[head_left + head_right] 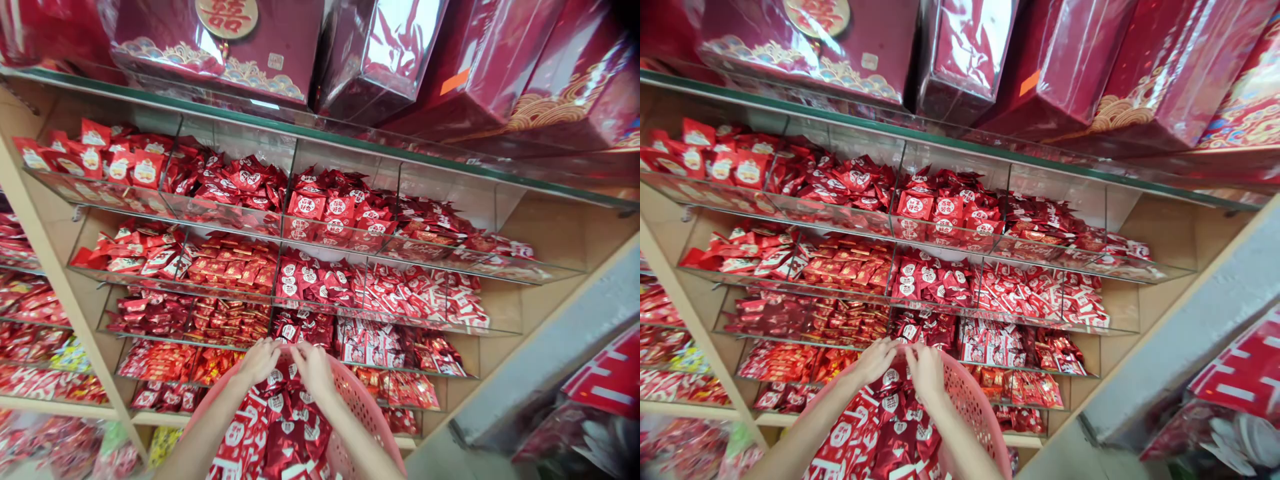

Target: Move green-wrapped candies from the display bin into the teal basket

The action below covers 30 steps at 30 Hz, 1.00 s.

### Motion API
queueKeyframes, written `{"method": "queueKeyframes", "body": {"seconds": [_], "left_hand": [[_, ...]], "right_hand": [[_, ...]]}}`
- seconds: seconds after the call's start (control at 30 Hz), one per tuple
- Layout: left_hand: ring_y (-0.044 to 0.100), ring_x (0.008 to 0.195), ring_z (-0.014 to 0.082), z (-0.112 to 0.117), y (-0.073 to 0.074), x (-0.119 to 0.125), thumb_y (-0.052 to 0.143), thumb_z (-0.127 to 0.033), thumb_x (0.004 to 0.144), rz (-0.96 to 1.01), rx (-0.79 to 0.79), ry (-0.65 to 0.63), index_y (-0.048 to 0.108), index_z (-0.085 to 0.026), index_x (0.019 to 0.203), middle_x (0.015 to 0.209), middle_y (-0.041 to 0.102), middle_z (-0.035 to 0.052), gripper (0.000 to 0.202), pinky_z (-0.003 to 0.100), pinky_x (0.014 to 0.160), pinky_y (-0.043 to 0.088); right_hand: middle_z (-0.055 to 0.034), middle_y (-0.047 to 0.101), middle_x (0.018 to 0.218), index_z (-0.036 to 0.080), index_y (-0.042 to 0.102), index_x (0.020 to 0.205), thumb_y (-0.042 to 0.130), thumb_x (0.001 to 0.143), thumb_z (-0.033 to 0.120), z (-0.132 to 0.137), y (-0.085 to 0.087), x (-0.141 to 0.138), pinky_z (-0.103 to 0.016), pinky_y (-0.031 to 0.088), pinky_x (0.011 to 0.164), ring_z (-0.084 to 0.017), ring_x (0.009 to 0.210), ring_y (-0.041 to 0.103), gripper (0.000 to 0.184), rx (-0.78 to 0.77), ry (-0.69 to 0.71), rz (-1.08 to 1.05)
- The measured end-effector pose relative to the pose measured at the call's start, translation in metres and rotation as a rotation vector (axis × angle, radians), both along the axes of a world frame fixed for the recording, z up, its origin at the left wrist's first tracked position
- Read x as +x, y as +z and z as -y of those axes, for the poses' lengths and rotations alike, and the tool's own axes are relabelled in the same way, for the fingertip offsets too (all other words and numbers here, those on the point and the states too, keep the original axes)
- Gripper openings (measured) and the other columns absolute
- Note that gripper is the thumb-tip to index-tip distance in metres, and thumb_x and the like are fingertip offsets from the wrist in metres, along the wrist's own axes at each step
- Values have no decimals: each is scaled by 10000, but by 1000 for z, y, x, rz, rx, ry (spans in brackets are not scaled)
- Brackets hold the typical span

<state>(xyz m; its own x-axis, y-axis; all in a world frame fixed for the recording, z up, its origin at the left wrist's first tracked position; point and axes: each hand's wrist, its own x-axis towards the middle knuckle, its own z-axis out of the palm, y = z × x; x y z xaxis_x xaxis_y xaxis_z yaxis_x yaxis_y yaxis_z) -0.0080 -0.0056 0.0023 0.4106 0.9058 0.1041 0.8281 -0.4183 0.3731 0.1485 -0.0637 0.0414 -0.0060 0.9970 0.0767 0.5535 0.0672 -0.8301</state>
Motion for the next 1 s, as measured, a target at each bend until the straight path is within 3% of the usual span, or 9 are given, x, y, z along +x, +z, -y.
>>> {"method": "queueKeyframes", "body": {"seconds": [0.17,0.3,0.37,0.5,0.63,0.73,0.8,0.9,1.0], "left_hand": [[539,1030,181,-2,-1,0,233,-257,878,-4,-25,13,565,-184,1194,1109,616,73,464,311,962,354],[527,1048,189,-3,-1,0,233,-269,876,-19,-38,16,567,-175,1196,1127,607,80,472,310,976,341],[532,1038,190,-2,0,0,231,-268,876,-20,-35,17,565,-169,1201,1114,611,84,477,306,970,345],[539,1024,194,0,3,0,230,-283,881,-15,-32,21,561,-179,1209,1104,612,82,478,306,946,364],[544,1017,199,0,2,0,234,-291,885,-20,-22,23,554,-174,1220,1101,614,89,478,312,947,364],[542,1021,208,0,0,0,247,-305,887,-17,-12,31,565,-181,1205,1103,613,90,466,321,943,369],[545,1016,209,-1,-1,0,250,-314,890,-12,-10,29,576,-184,1188,1093,619,87,460,326,944,370],[546,1010,207,-1,-3,-1,247,-330,898,-3,0,22,582,-192,1176,1081,622,81,457,330,944,369],[551,989,202,-1,-4,-1,236,-339,906,2,24,6,588,-192,1163,1053,624,82,460,326,928,378]], "right_hand": [[-42,657,822,208,625,894,383,882,313,-3,66,41,-246,391,646,-159,712,585,265,423,-164,307],[-76,615,932,182,610,992,433,853,226,-18,101,67,-293,404,757,-192,853,546,230,615,-219,558],[-85,589,951,187,610,1007,495,829,231,-29,113,73,-319,400,781,-219,904,519,217,612,-216,700],[-96,559,980,189,635,975,619,763,270,-47,131,79,-327,400,787,-230,916,514,228,466,-176,865],[-82,588,935,190,672,848,565,800,227,-54,142,82,-293,396,795,-203,925,536,123,403,-92,891],[-76,608,879,182,669,784,466,846,193,-53,147,83,-272,406,765,-178,865,566,213,475,-97,789],[-78,620,884,173,660,819,442,852,200,-51,148,83,-270,419,752,-169,831,582,223,560,-140,613],[-71,639,838,158,635,843,492,821,283,-45,143,79,-275,456,698,-161,733,604,191,621,-192,157],[-29,633,683,160,600,806,578,747,380,-33,129,69,-266,476,591,-154,615,609,229,470,-166,-359]]}}
